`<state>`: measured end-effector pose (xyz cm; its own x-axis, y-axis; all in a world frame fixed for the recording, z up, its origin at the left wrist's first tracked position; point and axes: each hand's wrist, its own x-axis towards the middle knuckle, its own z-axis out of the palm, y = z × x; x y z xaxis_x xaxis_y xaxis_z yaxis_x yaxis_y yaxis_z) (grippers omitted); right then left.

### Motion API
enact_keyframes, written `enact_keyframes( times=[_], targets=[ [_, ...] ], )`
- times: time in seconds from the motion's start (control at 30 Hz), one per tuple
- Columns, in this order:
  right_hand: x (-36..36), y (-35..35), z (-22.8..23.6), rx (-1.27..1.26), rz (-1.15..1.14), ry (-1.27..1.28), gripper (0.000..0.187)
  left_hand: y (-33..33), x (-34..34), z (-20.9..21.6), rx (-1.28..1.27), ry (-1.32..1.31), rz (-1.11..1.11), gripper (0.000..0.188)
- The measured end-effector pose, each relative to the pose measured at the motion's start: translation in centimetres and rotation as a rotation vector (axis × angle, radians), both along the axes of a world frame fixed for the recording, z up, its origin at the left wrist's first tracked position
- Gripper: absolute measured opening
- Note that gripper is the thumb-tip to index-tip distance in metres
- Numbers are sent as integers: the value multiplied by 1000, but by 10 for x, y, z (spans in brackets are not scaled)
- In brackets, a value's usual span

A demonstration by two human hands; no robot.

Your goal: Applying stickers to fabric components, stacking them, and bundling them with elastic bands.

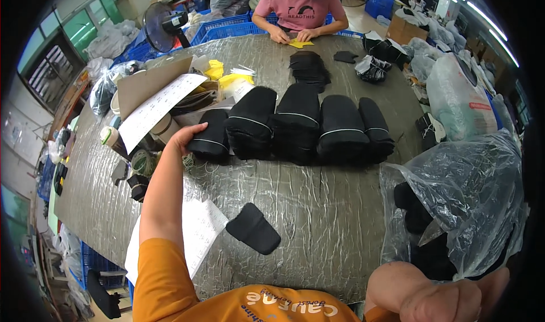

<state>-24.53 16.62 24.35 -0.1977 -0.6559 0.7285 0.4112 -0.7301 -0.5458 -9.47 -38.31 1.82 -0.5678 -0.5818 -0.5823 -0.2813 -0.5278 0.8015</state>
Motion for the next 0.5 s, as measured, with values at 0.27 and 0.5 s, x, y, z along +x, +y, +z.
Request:
enact_keyframes(
  times=[0.27,0.5],
  targets=[
    [-4,2,-5,10,10,2,33,15,-1,31,-274,-125,-149,54],
    [-7,-114,-81,144,-384,195,75,81,24,139,-1079,-402,-1091,74]
  ],
)
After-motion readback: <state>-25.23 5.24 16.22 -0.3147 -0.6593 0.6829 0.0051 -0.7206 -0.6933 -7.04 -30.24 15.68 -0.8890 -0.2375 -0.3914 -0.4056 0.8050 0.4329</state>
